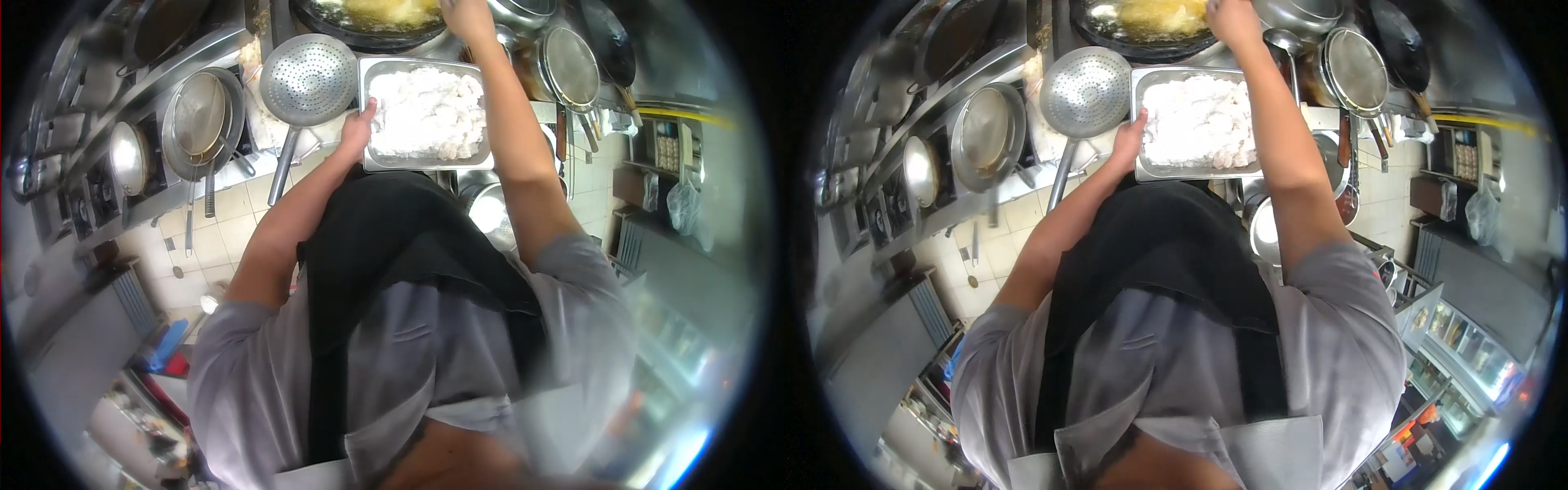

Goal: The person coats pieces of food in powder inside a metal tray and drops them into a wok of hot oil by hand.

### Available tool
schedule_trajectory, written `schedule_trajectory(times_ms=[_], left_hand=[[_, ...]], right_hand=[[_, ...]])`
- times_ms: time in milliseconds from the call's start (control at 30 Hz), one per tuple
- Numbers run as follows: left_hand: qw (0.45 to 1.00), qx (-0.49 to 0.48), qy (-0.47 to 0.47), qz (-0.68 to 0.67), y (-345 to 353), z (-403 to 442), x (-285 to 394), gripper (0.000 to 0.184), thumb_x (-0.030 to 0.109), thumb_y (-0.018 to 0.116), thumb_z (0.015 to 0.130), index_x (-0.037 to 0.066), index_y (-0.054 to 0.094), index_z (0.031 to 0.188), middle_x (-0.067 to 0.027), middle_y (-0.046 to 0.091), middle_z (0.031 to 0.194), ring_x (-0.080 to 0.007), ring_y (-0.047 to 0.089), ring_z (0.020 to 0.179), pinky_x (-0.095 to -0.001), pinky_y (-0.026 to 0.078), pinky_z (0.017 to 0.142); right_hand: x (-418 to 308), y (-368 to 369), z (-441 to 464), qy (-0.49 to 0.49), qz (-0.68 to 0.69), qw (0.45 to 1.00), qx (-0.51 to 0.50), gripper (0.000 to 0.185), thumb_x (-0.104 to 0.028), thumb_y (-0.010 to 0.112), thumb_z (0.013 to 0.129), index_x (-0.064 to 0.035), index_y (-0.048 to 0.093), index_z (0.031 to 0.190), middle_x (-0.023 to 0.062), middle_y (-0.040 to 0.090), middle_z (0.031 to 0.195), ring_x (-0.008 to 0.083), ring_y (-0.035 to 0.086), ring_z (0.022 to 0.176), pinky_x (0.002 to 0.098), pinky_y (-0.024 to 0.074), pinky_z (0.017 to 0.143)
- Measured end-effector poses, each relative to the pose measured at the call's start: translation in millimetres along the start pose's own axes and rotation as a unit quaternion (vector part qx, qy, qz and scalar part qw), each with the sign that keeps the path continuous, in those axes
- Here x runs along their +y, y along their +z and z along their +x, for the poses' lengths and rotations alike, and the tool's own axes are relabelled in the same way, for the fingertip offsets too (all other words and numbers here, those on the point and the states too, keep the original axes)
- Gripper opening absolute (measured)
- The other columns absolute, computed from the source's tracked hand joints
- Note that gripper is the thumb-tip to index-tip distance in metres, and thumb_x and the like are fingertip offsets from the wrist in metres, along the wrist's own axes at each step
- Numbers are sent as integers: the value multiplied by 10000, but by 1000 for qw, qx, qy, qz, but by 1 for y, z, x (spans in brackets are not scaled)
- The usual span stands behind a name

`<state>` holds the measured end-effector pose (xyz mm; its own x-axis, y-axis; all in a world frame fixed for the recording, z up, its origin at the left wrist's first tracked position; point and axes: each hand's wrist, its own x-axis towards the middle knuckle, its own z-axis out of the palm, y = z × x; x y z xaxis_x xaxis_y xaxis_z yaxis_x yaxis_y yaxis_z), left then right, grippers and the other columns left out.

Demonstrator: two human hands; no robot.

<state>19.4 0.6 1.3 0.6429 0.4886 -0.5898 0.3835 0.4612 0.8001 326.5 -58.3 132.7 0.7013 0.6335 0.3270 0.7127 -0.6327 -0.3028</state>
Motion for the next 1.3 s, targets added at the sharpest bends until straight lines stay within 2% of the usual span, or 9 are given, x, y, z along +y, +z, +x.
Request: schedule_trajectory(times_ms=[167,233,367,533,600,700,900,1000,1300], left_hand=[[1000,-4,5,12,-5,20,-19,701,554,600,909,-121,618,1095,-173,656,989,-213,616,883,-343,488,798],[999,-5,20,35,-6,23,-24,740,576,593,906,-130,600,1126,-174,642,1028,-212,595,914,-345,481,827],[999,-16,37,35,-7,9,-12,737,584,581,910,-123,607,1114,-159,640,998,-203,584,886,-346,478,805],[997,33,55,36,-12,14,-18,650,610,576,895,-35,640,842,-64,547,669,-155,495,548,-335,397,499],[998,44,45,24,-15,12,-23,638,609,576,896,-19,625,790,-69,564,694,-161,502,557,-342,401,504],[1000,1,17,-26,-17,9,-19,634,464,590,950,-101,537,1232,-147,604,1139,-202,570,989,-347,476,844],[996,19,45,-74,-17,9,-25,698,577,592,902,-97,623,1084,-108,617,935,-170,546,824,-320,459,747],[999,24,-10,-37,-20,5,-18,668,497,597,934,-125,565,1176,-159,635,1086,-217,625,917,-340,520,801],[999,38,0,-34,-12,-9,-14,766,560,567,924,-154,552,1198,-205,637,1123,-241,619,1010,-349,496,872]], right_hand=[[-63,4,-150,-76,38,925,-371,187,-240,597,873,-116,717,946,188,689,914,366,667,886,477,528,808],[-105,-4,-183,-58,31,932,-355,308,-373,664,848,-82,717,930,182,695,924,355,670,915,462,538,796],[-109,50,-210,-43,-38,939,-339,265,-271,636,852,-59,703,998,177,688,948,354,673,893,464,535,804],[-96,27,-212,71,123,970,-196,217,-226,640,851,-44,695,956,194,690,883,360,676,844,457,532,788],[-97,15,-206,91,124,960,-232,258,-259,671,827,-38,711,954,213,697,913,369,680,875,455,534,803],[-105,40,-207,1,23,954,-299,318,-384,682,805,-72,727,849,200,697,868,365,685,826,459,546,760],[-94,49,-199,32,104,950,-293,259,-294,709,757,-51,720,845,174,709,864,360,688,831,442,550,767],[-66,32,-190,17,228,933,-277,272,-274,754,728,-73,746,911,147,719,915,307,696,883,402,540,816],[-12,-13,-158,177,516,759,-355,269,-209,674,897,-53,638,1113,5,652,986,103,582,859,252,471,750]])
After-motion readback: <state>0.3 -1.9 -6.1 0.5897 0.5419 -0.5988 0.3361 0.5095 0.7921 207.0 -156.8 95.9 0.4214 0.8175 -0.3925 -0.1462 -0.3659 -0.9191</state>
